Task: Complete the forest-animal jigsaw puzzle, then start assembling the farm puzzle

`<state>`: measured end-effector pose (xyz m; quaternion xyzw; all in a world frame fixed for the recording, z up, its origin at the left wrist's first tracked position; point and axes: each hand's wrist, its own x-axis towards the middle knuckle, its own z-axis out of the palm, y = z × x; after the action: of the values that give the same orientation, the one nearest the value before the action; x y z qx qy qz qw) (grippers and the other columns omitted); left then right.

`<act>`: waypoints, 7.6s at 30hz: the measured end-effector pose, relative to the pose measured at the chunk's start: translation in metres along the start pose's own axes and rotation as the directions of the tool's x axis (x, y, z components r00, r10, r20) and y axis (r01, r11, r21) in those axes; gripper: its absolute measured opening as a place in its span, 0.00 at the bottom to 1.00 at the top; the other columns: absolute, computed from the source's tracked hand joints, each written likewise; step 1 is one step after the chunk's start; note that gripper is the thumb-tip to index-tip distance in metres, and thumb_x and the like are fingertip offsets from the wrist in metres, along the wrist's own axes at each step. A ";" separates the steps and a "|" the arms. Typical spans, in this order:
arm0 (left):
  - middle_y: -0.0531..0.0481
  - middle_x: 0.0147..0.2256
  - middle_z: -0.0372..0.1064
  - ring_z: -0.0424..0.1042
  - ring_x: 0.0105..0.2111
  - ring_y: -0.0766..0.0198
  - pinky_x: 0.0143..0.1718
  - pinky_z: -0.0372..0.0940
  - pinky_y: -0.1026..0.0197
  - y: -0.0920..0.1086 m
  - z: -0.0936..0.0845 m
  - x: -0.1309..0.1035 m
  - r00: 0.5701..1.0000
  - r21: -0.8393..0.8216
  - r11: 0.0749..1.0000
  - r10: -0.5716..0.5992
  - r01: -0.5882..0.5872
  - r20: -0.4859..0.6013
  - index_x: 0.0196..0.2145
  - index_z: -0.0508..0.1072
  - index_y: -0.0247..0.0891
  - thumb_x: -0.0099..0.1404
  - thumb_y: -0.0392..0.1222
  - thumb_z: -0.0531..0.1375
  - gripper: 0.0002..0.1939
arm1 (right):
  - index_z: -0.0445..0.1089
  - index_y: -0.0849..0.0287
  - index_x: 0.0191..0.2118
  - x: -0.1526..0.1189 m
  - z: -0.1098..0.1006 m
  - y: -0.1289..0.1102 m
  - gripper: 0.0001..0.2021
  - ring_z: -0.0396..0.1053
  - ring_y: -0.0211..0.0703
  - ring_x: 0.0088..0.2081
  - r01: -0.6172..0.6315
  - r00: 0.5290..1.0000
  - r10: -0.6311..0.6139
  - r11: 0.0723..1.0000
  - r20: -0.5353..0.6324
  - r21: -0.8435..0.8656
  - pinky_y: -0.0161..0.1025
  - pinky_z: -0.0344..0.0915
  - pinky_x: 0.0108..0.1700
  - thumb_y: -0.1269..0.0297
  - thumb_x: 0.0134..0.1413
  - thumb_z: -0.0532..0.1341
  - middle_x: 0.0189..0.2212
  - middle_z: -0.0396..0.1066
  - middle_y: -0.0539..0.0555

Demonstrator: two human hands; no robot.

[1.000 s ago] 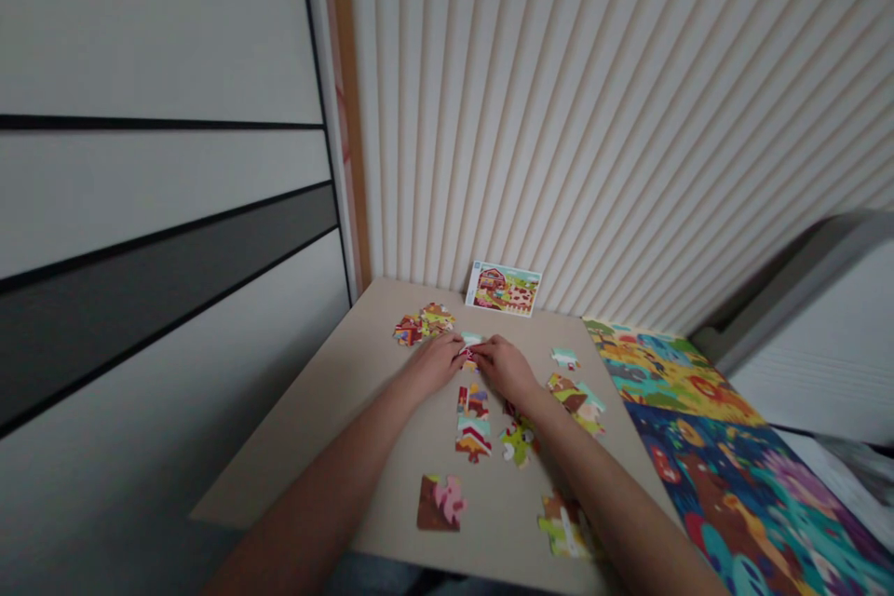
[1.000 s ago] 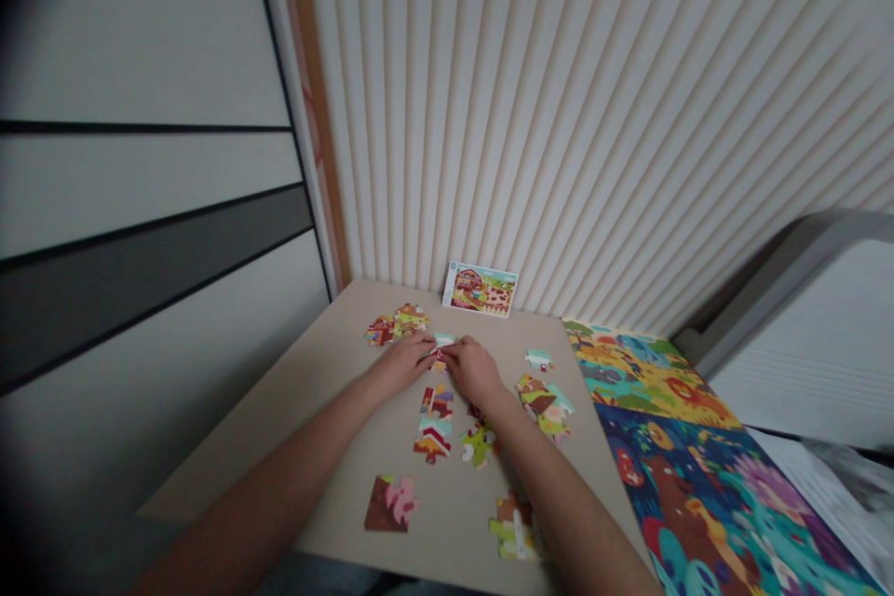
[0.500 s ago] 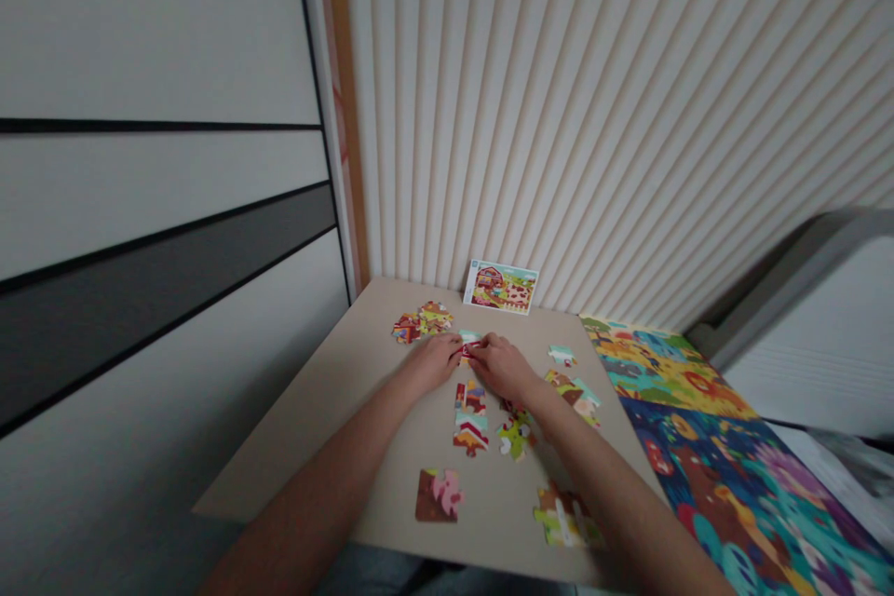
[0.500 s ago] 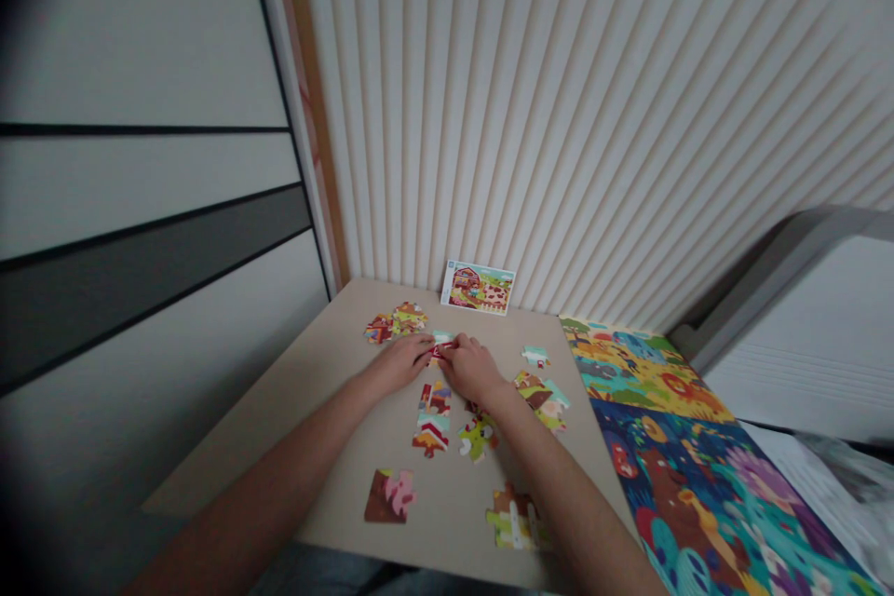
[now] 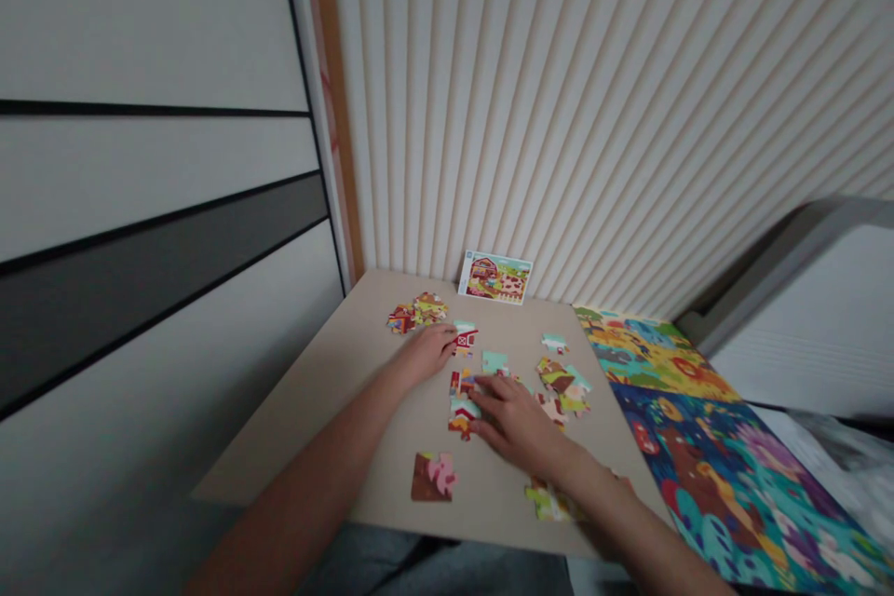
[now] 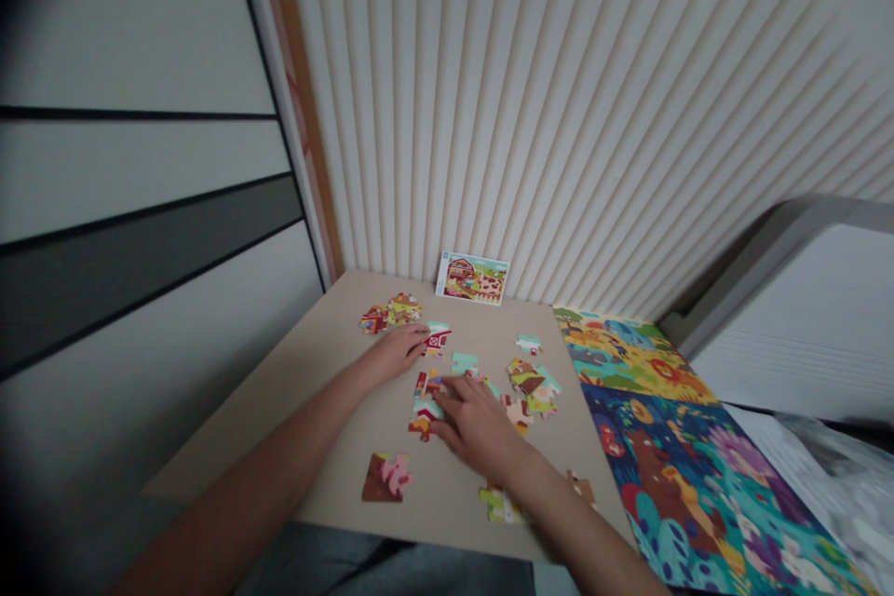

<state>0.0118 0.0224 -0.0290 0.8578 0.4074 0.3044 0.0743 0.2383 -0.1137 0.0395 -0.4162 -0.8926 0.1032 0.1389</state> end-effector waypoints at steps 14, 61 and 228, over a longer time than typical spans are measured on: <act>0.44 0.51 0.73 0.71 0.52 0.57 0.59 0.64 0.54 0.006 -0.004 -0.001 1.000 0.003 1.000 0.005 -0.005 0.003 0.49 0.76 0.40 0.70 0.37 0.56 0.13 | 0.73 0.53 0.56 0.031 0.014 0.025 0.19 0.70 0.49 0.54 -0.058 0.997 0.063 0.990 -0.033 0.126 0.45 0.62 0.58 0.65 0.58 0.66 0.52 0.74 0.58; 0.44 0.52 0.72 0.70 0.53 0.57 0.60 0.63 0.55 -0.002 -0.004 0.000 0.998 -0.029 0.999 0.033 -0.031 0.060 0.49 0.77 0.40 0.70 0.41 0.58 0.13 | 0.72 0.53 0.54 0.059 0.015 0.022 0.14 0.66 0.49 0.52 -0.012 1.000 0.017 0.958 0.016 -0.286 0.45 0.60 0.56 0.58 0.69 0.55 0.50 0.70 0.59; 0.39 0.58 0.68 0.68 0.58 0.53 0.62 0.61 0.50 -0.006 -0.002 -0.004 0.996 -0.010 1.000 0.016 -0.016 0.086 0.57 0.72 0.38 0.71 0.48 0.55 0.21 | 0.77 0.62 0.45 0.000 -0.052 0.176 0.11 0.70 0.47 0.44 -0.551 0.782 0.556 0.828 -0.282 0.103 0.40 0.61 0.49 0.69 0.56 0.62 0.44 0.74 0.61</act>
<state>0.0044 0.0231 -0.0311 0.8730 0.3956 0.2698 0.0932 0.3813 0.0016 0.0351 -0.6692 -0.6986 0.0818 0.2395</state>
